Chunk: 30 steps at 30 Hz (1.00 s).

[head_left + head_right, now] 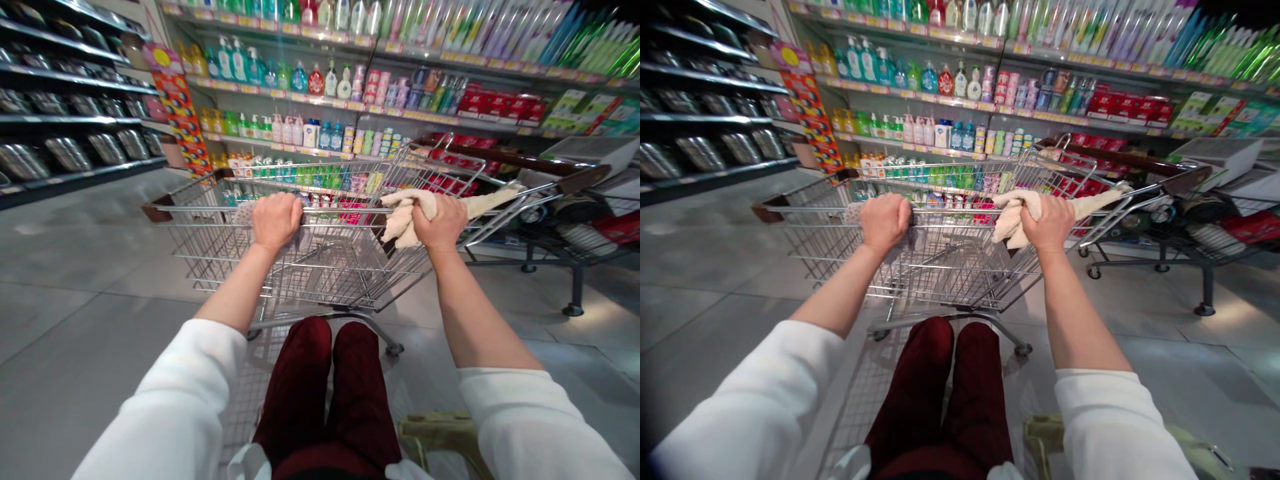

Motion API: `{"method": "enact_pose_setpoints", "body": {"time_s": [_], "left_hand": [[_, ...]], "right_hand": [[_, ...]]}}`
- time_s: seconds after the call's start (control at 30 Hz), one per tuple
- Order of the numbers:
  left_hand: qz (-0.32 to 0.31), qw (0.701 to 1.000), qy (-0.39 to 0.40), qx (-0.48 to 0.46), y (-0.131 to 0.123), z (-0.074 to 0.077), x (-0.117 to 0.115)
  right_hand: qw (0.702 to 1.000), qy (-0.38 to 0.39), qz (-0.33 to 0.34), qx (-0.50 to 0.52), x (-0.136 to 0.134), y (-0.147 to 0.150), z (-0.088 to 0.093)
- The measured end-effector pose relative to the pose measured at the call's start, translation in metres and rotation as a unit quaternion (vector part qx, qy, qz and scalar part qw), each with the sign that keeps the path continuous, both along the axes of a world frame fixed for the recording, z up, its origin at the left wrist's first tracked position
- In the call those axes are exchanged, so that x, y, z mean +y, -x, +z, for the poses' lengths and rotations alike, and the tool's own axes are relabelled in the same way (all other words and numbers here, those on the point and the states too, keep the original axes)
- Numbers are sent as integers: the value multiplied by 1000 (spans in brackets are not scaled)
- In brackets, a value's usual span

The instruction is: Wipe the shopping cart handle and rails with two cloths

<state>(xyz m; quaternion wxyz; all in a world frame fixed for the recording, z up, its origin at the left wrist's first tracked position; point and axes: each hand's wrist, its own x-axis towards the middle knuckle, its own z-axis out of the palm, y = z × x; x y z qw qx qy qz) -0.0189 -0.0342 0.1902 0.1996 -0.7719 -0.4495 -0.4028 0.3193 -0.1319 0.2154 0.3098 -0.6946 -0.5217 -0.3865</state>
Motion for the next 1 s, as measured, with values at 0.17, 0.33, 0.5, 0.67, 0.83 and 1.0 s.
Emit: {"method": "enact_pose_setpoints", "body": {"time_s": [0.17,0.33,0.5,0.67,0.83,1.0], "left_hand": [[67,997,14,-43,75,-8,24],[95,994,35,-52,100,-8,28],[106,993,23,-56,87,-8,22],[114,992,-2,-50,73,-14,15],[113,992,-20,-53,56,-17,4],[110,991,-20,-66,44,-18,-5]], "right_hand": [[1000,-10,3,-9,0,-1,-1],[1000,-4,1,-8,1,-4,-1],[1000,20,11,4,1,-14,3],[998,45,24,29,-4,-28,9],[997,53,10,58,-5,-43,11],[995,37,-25,90,-3,-55,13]]}}
